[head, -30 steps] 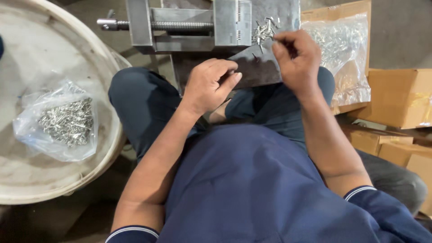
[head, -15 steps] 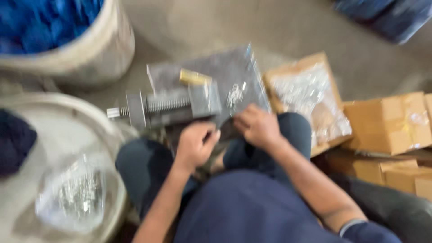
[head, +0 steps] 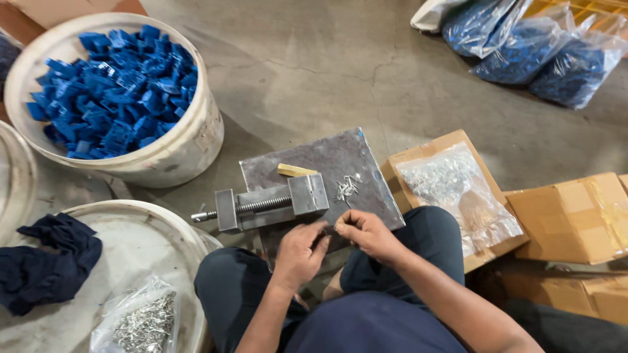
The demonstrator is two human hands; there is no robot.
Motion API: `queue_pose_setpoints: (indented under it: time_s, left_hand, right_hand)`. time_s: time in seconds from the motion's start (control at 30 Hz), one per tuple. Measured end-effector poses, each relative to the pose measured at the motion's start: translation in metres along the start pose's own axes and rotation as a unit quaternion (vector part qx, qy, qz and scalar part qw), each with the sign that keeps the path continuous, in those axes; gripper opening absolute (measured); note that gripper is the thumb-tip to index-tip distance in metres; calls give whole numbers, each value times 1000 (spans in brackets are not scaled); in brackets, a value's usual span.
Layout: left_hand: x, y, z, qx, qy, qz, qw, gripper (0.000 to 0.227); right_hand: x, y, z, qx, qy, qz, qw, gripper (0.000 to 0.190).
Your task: The person sits on the floor and uses a metal bench vise to process small metal pins. They repeatedly pick up pins from a plastic bag, insert them into the vise jaws, tighten the screw to secure them, and then remove them to place them on the metal base plate.
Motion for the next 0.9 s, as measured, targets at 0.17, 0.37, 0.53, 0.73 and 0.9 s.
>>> queue_pose_setpoints:
  time_s: [0.17,0.37,0.53,0.73,0.9]
  left_hand:
    - [-2,1,2,-9,-15,18,1000,12]
    - [-1,1,3,-35,-16,14,999,9]
    - [1,-1,1,-44,-9,18,999,10]
    - [1,1,3,-42,-15,16,999,7]
    - [-9,4,5,-28,-9,22,999,9]
  right_hand:
    - [16,-4,10,1,-90,50,995,18]
    - [14,-4,12,5,-95,47,994,19]
    - [13,-4,15,9,-94,34,995,19]
    - [14,-1,16,9,-89,30,996,18]
    - [20,-1,15,18,-74,8,997,19]
Point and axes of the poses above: each hand's wrist, its own y-axis away from the middle knuckle, its own z-axis out of the palm, x = y × z, the point moved 6 cm from there along -y, towards the middle knuckle, and after that the axes turned 11 degrees about -x, right-handed, at the moved point
